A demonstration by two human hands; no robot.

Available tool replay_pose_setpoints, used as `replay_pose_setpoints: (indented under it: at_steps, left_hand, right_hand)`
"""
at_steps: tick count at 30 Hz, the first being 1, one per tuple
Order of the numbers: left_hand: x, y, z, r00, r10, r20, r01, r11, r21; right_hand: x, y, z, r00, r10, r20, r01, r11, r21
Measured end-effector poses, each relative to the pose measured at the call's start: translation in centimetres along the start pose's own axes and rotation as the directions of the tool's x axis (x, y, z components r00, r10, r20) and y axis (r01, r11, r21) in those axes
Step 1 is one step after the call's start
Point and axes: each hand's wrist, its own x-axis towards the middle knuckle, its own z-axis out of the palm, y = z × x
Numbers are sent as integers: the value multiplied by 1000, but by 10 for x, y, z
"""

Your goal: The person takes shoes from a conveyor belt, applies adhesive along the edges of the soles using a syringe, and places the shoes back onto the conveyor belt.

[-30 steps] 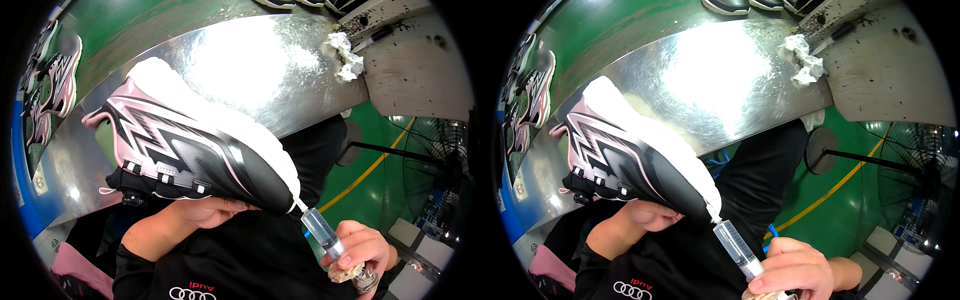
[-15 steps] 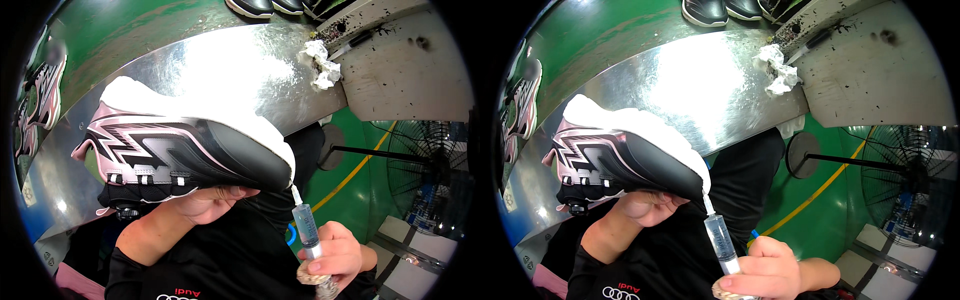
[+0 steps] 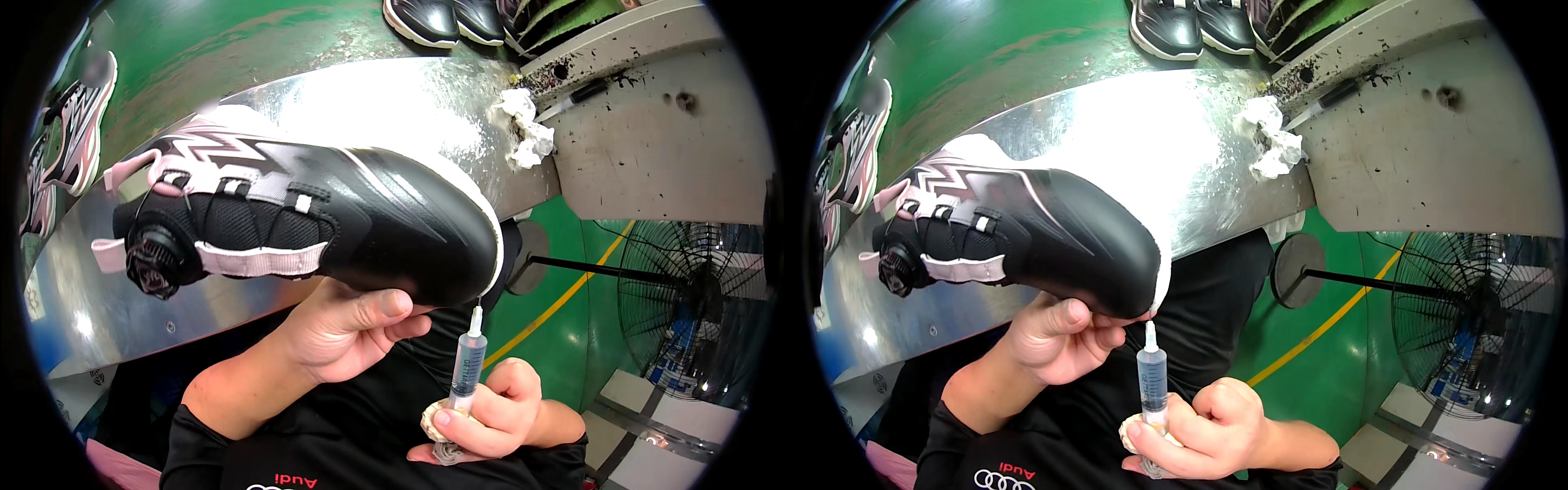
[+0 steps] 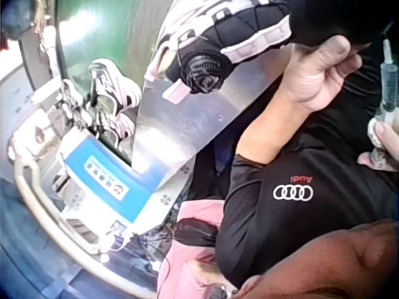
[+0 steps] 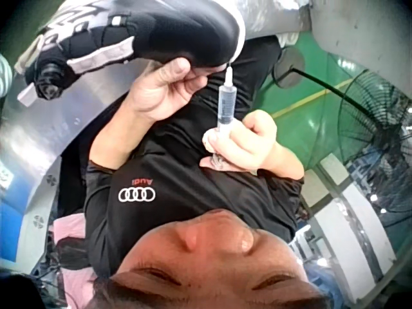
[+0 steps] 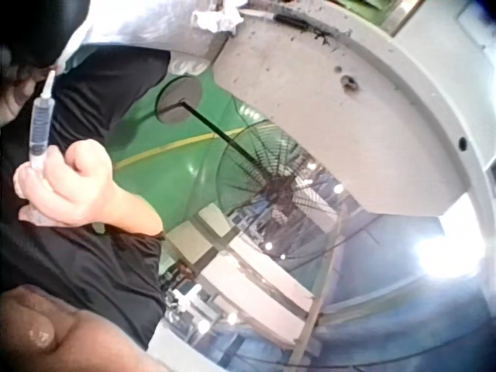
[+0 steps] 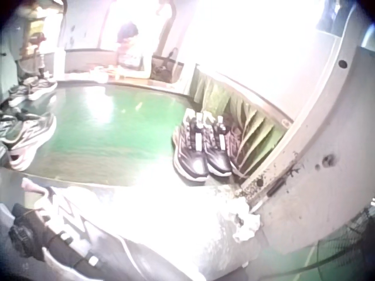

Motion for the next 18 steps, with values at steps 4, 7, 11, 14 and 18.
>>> replay_pose_setpoints:
  at_steps: [4,7,11,14,18]
  left_hand:
    - [-1,-4,1,999,39,12,-39,999,3]
    - [-2,-4,3,996,76,41,-77,997,23]
    - [-5,-3,6,997,82,4,-82,996,29]
    - [-8,0,13,995,88,-36,-85,994,74]
    - [-26,-6,4,999,40,11,-39,996,-75]
  right_hand:
    - [-3,-3,-1,1000,-3,3,3,999,-39]
    - [-2,-4,0,1000,-7,10,8,999,-44]
    - [-1,-6,2,999,-1,32,3,999,-50]
    - [-3,-9,-5,999,-41,34,41,999,-14]
    - [-6,-5,-12,989,-58,-134,57,998,-11]
